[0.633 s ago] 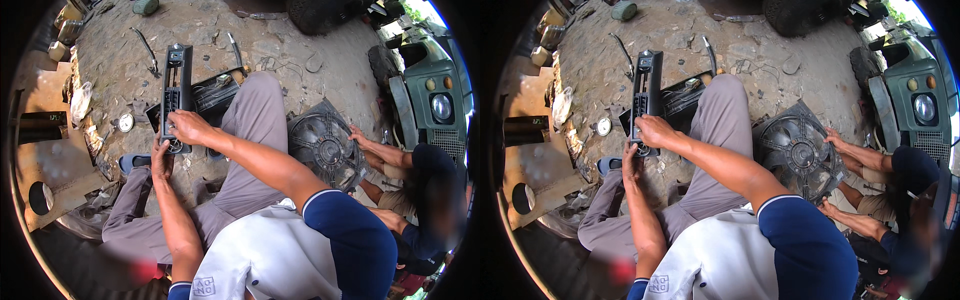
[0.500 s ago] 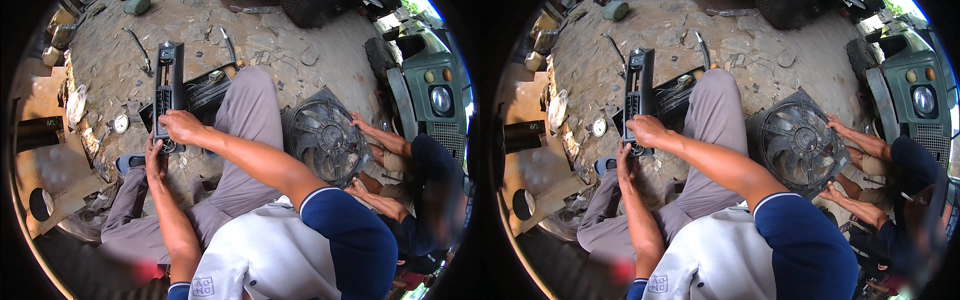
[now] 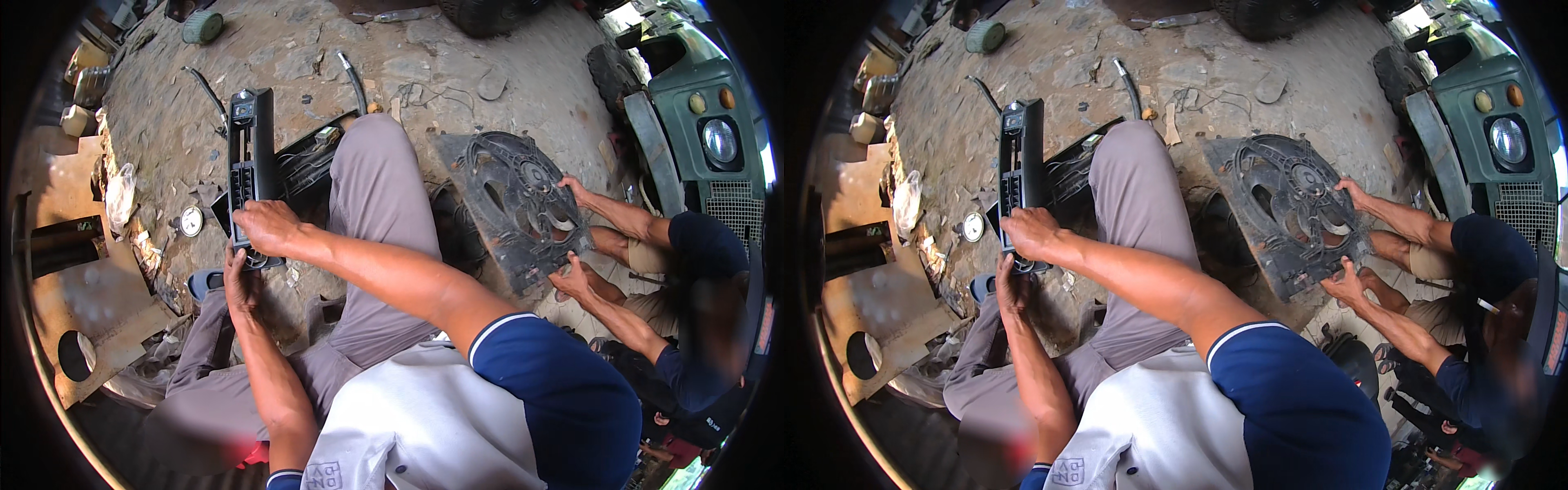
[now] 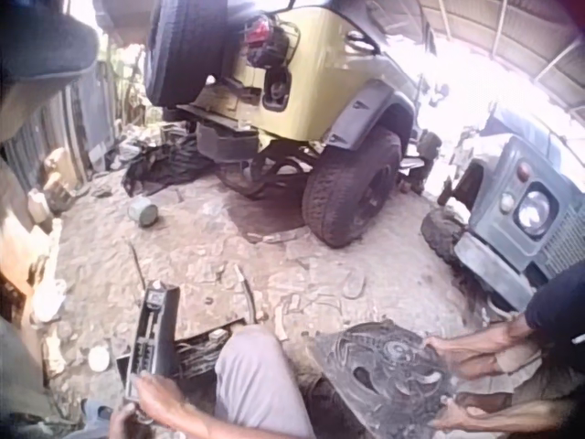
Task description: The person sits on the ground and uses a wrench to tighten or remove a small bolt on the front panel of a car air conditioning control or vent assembly, then handles a small connector piece.
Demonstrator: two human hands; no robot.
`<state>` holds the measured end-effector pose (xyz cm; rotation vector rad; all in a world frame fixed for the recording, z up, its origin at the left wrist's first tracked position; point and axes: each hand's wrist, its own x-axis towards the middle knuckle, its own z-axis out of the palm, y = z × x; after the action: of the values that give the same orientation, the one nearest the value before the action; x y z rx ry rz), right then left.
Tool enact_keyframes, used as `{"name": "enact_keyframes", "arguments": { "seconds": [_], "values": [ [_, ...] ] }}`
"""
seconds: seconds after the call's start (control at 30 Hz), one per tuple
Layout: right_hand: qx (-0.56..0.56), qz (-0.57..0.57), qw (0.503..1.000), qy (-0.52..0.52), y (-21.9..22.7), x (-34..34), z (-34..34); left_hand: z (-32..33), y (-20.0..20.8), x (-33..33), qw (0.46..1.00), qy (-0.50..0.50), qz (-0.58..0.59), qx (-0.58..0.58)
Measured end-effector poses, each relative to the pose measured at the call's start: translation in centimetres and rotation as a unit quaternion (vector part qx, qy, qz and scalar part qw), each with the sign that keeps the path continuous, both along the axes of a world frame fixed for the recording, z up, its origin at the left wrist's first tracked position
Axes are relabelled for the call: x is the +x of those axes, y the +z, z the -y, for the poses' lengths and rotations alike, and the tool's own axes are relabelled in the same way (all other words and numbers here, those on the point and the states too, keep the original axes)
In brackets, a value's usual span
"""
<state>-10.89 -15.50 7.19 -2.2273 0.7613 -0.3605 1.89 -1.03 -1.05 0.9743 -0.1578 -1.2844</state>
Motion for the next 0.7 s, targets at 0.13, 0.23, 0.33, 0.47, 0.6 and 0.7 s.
{"name": "enact_keyframes", "arguments": {
  "seconds": [0.13,0.23,0.33,0.47,0.6,0.7],
  "values": [
    [-0.116,0.034,0.993,0.003,-0.8,-0.1,-0.9,-0.1,0.2,0.0,1.000,-0.008,0.007,-0.008],
    [-0.172,0.023,0.985,0.009,-0.9,-0.2,-1.3,0.1,0.2,-0.1,1.000,-0.004,0.013,-0.007],
    [-0.190,0.000,0.982,0.000,-1.0,-0.2,-2.0,0.2,0.4,-0.5,1.000,0.000,0.012,-0.008],
    [-0.196,-0.037,0.980,-0.019,-1.0,0.2,-2.8,0.2,0.2,-0.8,1.000,0.007,-0.006,-0.012],
    [-0.196,-0.078,0.977,-0.025,-0.8,0.9,-2.7,0.5,0.3,-1.1,0.999,0.019,-0.025,-0.020],
    [-0.176,-0.063,0.982,-0.020,-0.4,1.0,-2.4,0.3,-0.1,-0.8,0.999,0.013,-0.021,-0.025]
  ]
}}
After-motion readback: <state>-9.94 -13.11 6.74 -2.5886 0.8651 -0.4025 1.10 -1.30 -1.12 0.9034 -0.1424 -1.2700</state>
